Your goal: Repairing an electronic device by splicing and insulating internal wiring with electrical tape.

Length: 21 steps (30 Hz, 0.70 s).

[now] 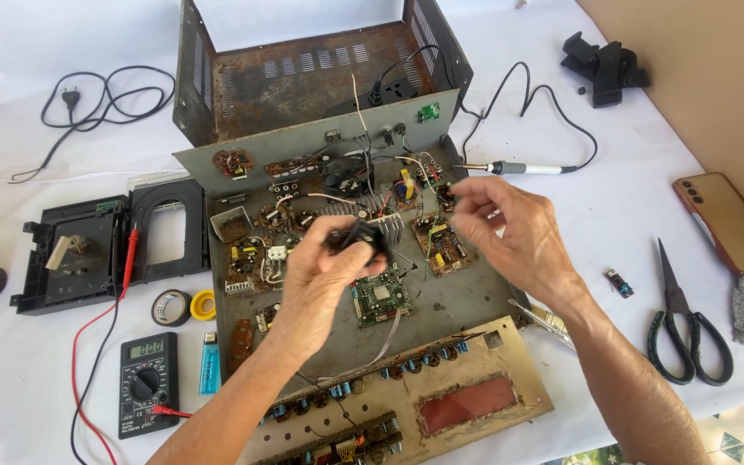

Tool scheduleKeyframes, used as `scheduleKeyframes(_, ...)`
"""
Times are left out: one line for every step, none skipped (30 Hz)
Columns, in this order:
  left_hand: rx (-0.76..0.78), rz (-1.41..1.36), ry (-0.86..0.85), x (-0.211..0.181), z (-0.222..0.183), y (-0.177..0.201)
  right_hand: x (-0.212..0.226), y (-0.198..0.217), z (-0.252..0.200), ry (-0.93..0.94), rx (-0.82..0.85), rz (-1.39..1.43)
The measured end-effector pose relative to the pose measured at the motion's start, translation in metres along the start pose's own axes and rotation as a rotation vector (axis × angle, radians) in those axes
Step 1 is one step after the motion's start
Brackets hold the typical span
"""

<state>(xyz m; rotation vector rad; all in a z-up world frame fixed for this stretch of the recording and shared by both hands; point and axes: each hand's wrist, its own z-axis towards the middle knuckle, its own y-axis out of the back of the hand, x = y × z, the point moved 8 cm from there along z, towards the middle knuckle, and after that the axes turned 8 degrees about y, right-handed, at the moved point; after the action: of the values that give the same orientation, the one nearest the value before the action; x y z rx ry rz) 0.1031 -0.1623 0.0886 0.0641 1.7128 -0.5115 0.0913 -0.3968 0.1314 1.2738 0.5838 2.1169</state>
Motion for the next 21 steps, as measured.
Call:
scheduleKeyframes(0.05,0.008,0.019,0.003,0.003,-0.011,0.022,0.0,0.001,0.032,0.037,0.158)
scheduleKeyframes(0.103,0.019,0.037,0.006,0.006,-0.022,0.044,0.002,0.001,0.063,0.07,0.316)
scheduleKeyframes(0.105,0.017,0.04,0.016,0.008,-0.027,0.045,0.001,0.0,0.06,0.07,0.314)
scheduleKeyframes(0.146,0.053,0.032,0.025,0.011,-0.035,0.046,-0.001,-0.001,0.048,0.089,0.317)
scheduleKeyframes(0.187,0.089,0.023,0.033,0.014,-0.043,0.047,-0.002,-0.003,0.037,0.107,0.32)
scheduleKeyframes(0.193,0.088,0.023,0.038,0.013,-0.047,0.04,-0.002,-0.006,0.035,0.104,0.316)
scheduleKeyframes(0.223,0.121,0.041,0.045,0.011,-0.054,0.028,-0.005,-0.01,-0.033,0.128,0.391)
scheduleKeyframes(0.252,0.156,0.061,0.052,0.008,-0.059,0.016,-0.009,-0.016,-0.104,0.15,0.469)
scheduleKeyframes(0.258,0.157,0.063,0.055,0.01,-0.062,0.011,-0.009,-0.019,-0.107,0.145,0.467)
scheduleKeyframes(0.256,0.156,0.068,0.058,0.011,-0.065,0.002,-0.013,-0.024,-0.187,0.165,0.506)
scheduleKeyframes(0.254,0.155,0.073,0.061,0.013,-0.067,-0.008,-0.016,-0.03,-0.268,0.184,0.545)
scheduleKeyframes(0.257,0.154,0.075,0.063,0.013,-0.069,-0.012,-0.016,-0.031,-0.271,0.182,0.543)
scheduleKeyframes(0.249,0.18,0.071,0.064,0.014,-0.07,-0.017,-0.016,-0.034,-0.287,0.189,0.526)
scheduleKeyframes(0.238,0.204,0.065,0.066,0.014,-0.071,-0.023,-0.016,-0.035,-0.302,0.197,0.508)
scheduleKeyframes(0.239,0.202,0.066,0.063,0.014,-0.071,-0.03,-0.014,-0.036,-0.303,0.198,0.506)
scheduleKeyframes(0.261,0.246,0.05,0.06,0.014,-0.073,-0.037,-0.015,-0.038,-0.331,0.221,0.523)
scheduleKeyframes(0.282,0.29,0.033,0.057,0.013,-0.075,-0.045,-0.016,-0.04,-0.358,0.243,0.539)
scheduleKeyframes(0.283,0.289,0.035,0.056,0.011,-0.074,-0.052,-0.015,-0.038,-0.36,0.243,0.539)
scheduleKeyframes(0.294,0.355,0.02,0.054,0.009,-0.075,-0.059,-0.019,-0.038,-0.392,0.307,0.535)
scheduleKeyframes(0.305,0.42,0.003,0.052,0.006,-0.076,-0.067,-0.023,-0.039,-0.423,0.372,0.529)
scheduleKeyframes(0.306,0.42,0.004,0.049,0.004,-0.075,-0.077,-0.027,-0.04,-0.423,0.372,0.529)
